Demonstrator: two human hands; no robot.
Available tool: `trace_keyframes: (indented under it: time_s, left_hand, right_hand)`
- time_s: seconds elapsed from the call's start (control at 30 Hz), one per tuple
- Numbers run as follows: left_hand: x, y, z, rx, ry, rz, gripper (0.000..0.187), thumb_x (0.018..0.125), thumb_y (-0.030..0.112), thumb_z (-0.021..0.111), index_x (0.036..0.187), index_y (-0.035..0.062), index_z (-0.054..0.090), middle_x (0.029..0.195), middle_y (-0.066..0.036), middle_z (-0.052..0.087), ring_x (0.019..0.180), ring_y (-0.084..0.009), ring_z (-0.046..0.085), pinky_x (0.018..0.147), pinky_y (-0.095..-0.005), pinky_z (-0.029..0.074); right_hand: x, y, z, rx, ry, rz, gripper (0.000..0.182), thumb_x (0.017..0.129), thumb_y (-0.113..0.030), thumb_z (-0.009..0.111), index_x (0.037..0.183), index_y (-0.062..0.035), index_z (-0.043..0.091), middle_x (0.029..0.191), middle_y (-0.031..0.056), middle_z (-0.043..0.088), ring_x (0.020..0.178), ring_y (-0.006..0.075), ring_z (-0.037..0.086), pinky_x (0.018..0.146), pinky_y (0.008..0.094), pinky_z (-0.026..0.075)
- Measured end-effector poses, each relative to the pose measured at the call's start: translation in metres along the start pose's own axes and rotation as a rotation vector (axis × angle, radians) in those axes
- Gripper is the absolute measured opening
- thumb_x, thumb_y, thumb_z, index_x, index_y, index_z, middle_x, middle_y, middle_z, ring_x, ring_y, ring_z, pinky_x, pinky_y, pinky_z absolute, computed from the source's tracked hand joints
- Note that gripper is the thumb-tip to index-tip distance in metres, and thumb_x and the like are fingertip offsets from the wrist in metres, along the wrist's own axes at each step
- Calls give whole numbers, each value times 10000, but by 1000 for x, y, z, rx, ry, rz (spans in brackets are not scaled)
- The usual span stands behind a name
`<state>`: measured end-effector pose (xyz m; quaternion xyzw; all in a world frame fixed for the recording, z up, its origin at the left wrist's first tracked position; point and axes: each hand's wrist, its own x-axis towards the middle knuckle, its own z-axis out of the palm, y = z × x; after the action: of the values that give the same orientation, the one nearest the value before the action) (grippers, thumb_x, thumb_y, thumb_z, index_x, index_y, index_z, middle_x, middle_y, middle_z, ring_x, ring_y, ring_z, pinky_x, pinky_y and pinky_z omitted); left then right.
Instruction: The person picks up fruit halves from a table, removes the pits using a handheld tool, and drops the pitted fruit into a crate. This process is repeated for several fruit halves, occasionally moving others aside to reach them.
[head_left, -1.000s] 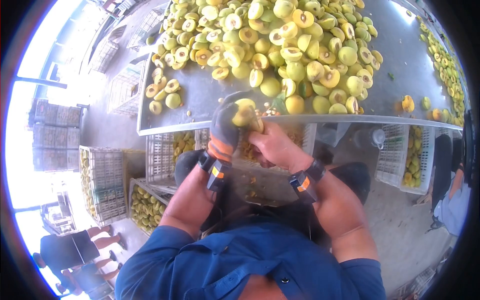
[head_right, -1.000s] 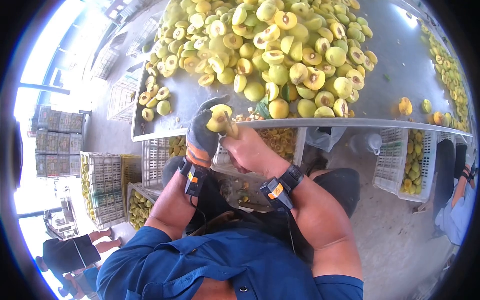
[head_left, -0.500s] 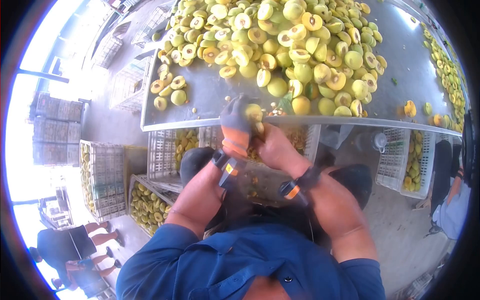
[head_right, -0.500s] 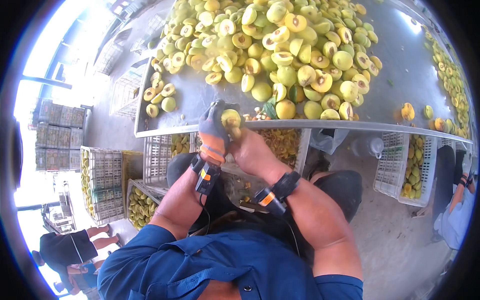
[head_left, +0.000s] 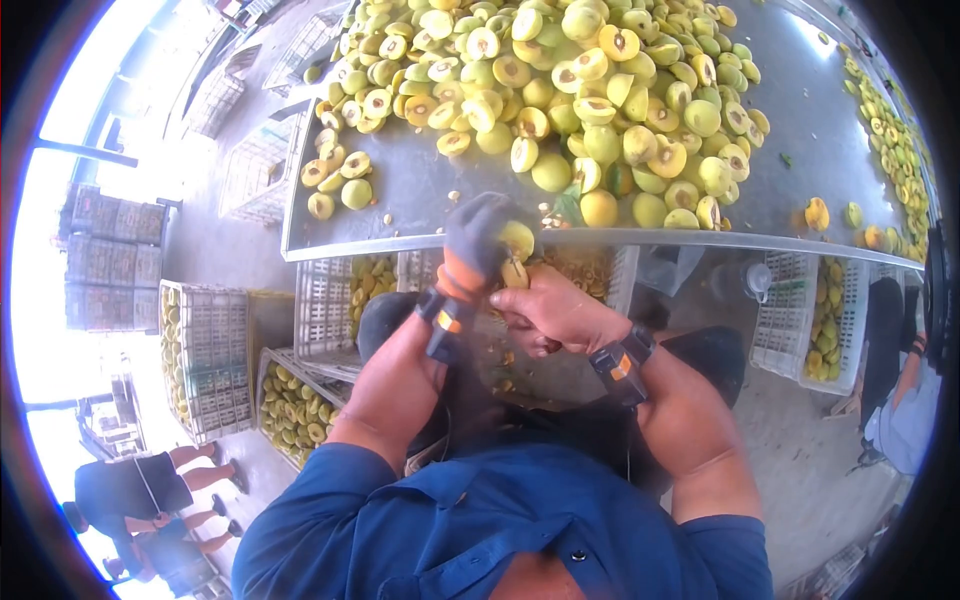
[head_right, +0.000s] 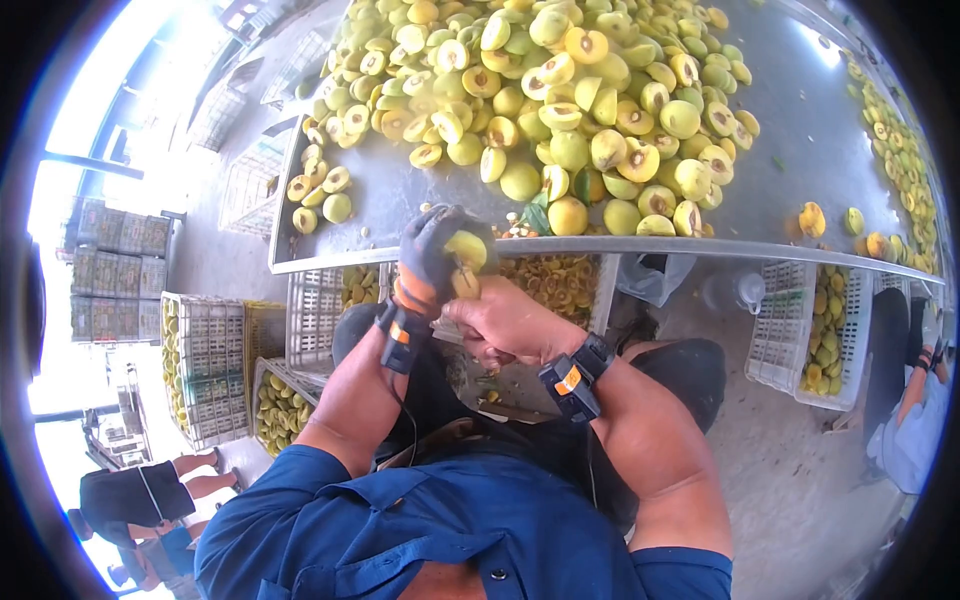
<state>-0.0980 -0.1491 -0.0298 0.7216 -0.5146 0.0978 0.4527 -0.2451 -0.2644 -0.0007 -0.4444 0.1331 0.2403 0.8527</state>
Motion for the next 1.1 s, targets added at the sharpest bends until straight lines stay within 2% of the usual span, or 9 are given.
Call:
trace_keyframes:
  time_s: [0.1,0.33,0.37,0.5,0.73,0.77,0.87,0.97,1.1]
  left_hand:
    - [2,-4,-3,-117,-98,52,176,834,53,731,1002,3,725,938,-162,706,825,-347,714,725,-398,563]
    - [2,27,-18,-646,-345,-377,149,1001,109,666,1004,-27,728,914,-147,726,809,-271,701,755,-360,551]
    - [-4,26,-17,-764,-354,-579,171,1014,112,646,1008,-30,740,894,-126,737,819,-238,698,767,-354,549]
    - [-13,19,-12,0,-108,79,130,982,52,659,1054,-2,755,986,-144,739,881,-238,721,794,-336,565]
    - [-38,8,-75,268,-7,-154,271,886,-34,707,1139,39,772,1028,-120,736,922,-246,736,792,-361,603]
    - [-43,8,-81,316,-12,-156,290,903,-3,714,1185,43,762,1034,-97,740,943,-221,738,822,-357,599]
    - [-49,6,-45,-299,60,-793,245,940,64,711,1178,34,759,1042,-99,750,940,-220,732,838,-350,579]
    - [-60,-13,-11,-250,84,-576,203,1013,151,664,1125,29,782,1043,-110,770,935,-205,708,838,-332,544]
    - [-38,2,-15,-510,217,-863,195,1017,134,659,1118,35,792,1052,-114,772,942,-197,703,860,-316,536]
  right_hand:
    - [-2,6,3,-29,-13,-20,225,1064,-139,577,852,-81,529,633,-3,470,449,125,468,428,327,398]
    - [-21,9,13,-125,-81,57,262,1063,-190,585,826,-94,527,617,8,489,446,124,463,436,322,386]
    - [-22,9,15,-206,-62,13,265,1060,-193,584,819,-96,529,614,10,495,449,123,467,437,321,385]
    - [-26,13,11,-337,-24,-19,242,1039,-198,601,828,-85,562,615,21,529,463,136,499,442,330,395]
    - [-9,47,-10,-947,212,46,290,964,-224,688,1044,55,678,837,213,723,762,351,715,704,456,558]
    - [-2,53,-10,-944,257,-106,285,957,-213,681,1052,55,670,859,241,724,795,391,717,731,474,557]
    - [0,62,-5,-934,379,-411,286,947,-198,673,1080,53,642,914,300,724,885,480,714,795,517,550]
    - [1,40,-1,-1024,443,-456,328,951,-214,682,1133,43,591,995,335,714,1013,533,677,856,556,530]
    - [9,38,-19,-1200,488,-244,330,952,-210,676,1131,51,584,988,359,697,1009,548,664,878,575,523]
